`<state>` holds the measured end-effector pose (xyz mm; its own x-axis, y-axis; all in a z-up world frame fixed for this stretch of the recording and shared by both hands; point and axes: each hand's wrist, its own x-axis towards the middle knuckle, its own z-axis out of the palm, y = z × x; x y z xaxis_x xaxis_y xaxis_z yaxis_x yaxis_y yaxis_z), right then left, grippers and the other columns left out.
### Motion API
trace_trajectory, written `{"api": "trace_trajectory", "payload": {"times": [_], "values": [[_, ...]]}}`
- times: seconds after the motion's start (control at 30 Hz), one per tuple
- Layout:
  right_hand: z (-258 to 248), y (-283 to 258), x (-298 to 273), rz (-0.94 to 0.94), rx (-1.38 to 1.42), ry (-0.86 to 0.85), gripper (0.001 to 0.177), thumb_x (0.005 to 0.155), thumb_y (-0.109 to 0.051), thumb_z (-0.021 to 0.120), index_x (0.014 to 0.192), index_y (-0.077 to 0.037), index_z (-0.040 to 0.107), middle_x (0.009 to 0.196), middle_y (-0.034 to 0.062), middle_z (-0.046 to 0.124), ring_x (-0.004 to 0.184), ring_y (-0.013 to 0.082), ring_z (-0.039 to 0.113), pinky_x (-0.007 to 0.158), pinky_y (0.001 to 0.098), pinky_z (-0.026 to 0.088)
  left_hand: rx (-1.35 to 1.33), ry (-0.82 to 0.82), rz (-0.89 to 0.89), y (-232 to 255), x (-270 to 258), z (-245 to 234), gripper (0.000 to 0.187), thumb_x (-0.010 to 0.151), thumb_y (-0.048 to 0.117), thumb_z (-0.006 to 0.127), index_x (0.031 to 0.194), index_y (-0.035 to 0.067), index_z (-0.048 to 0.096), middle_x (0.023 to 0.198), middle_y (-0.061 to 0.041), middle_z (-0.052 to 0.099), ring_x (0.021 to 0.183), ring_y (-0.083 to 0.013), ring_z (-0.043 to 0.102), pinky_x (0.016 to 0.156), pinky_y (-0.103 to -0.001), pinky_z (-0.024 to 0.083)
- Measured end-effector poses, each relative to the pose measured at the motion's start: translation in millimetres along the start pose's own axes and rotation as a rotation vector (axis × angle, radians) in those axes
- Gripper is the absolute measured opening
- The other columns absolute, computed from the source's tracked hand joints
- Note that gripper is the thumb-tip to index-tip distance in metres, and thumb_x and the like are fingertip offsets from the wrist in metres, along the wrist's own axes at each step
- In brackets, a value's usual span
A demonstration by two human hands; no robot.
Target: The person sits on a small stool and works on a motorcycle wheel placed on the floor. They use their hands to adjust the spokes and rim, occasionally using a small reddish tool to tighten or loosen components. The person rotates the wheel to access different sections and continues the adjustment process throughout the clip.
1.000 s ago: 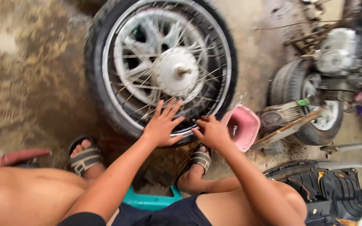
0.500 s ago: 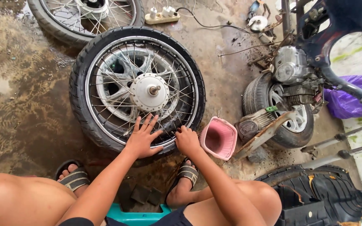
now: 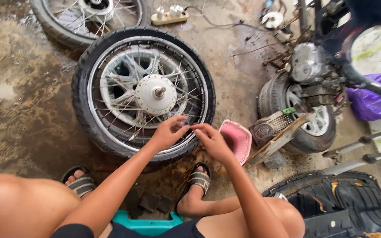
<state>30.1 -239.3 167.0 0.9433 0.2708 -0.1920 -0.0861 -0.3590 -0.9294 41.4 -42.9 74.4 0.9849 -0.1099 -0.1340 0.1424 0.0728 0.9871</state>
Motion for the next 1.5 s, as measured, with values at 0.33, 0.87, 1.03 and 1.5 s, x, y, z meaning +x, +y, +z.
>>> {"api": "trace_trajectory", "payload": {"times": [0.33,0.87,1.03,1.5], "values": [[-12.3,23.3,16.1,0.194,0.241,-0.074,0.016,0.102,-0.011,0.063,0.108,-0.001,0.074,0.082,0.0105,0.071,0.065,0.0161,0.071,0.057,0.0264,0.061,-0.19,-0.101,-0.06,29.6,9.6,8.5,0.042,0.09,0.014,0.078,0.13,0.013,0.068,0.104,-0.01,0.077,0.086,-0.0161,0.076,0.074,-0.025,0.064],[-89.6,136.9,84.3,0.481,0.046,0.241,0.033,0.096,-0.006,0.066,0.128,-0.003,0.062,0.105,0.0185,0.075,0.081,0.0269,0.077,0.068,0.041,0.067,0.849,0.917,0.542,8.2,26.0,-115.1,0.029,0.077,0.022,0.084,0.104,0.022,0.074,0.102,0.0,0.069,0.101,-0.0247,0.064,0.089,-0.042,0.046],[-134.7,197.6,145.2,0.5,-0.09,0.543,0.027,0.09,-0.014,0.068,0.117,-0.009,0.07,0.09,0.0214,0.075,0.07,0.0335,0.076,0.054,0.0524,0.065,0.852,1.306,0.101,-20.3,26.3,-190.8,0.065,0.08,0.041,0.09,0.132,0.027,0.055,0.131,-0.003,0.049,0.126,-0.0312,0.049,0.095,-0.06,0.048],[-96.7,228.7,253.2,0.594,0.325,0.641,0.006,0.092,-0.008,0.054,0.089,-0.013,0.055,0.077,0.0035,0.06,0.064,0.018,0.063,0.048,0.039,0.05,0.438,0.663,-0.5,31.4,54.8,-273.7,0.064,0.088,0.066,0.069,0.127,0.015,0.064,0.117,-0.003,0.069,0.101,-0.0228,0.066,0.084,-0.042,0.054]]}}
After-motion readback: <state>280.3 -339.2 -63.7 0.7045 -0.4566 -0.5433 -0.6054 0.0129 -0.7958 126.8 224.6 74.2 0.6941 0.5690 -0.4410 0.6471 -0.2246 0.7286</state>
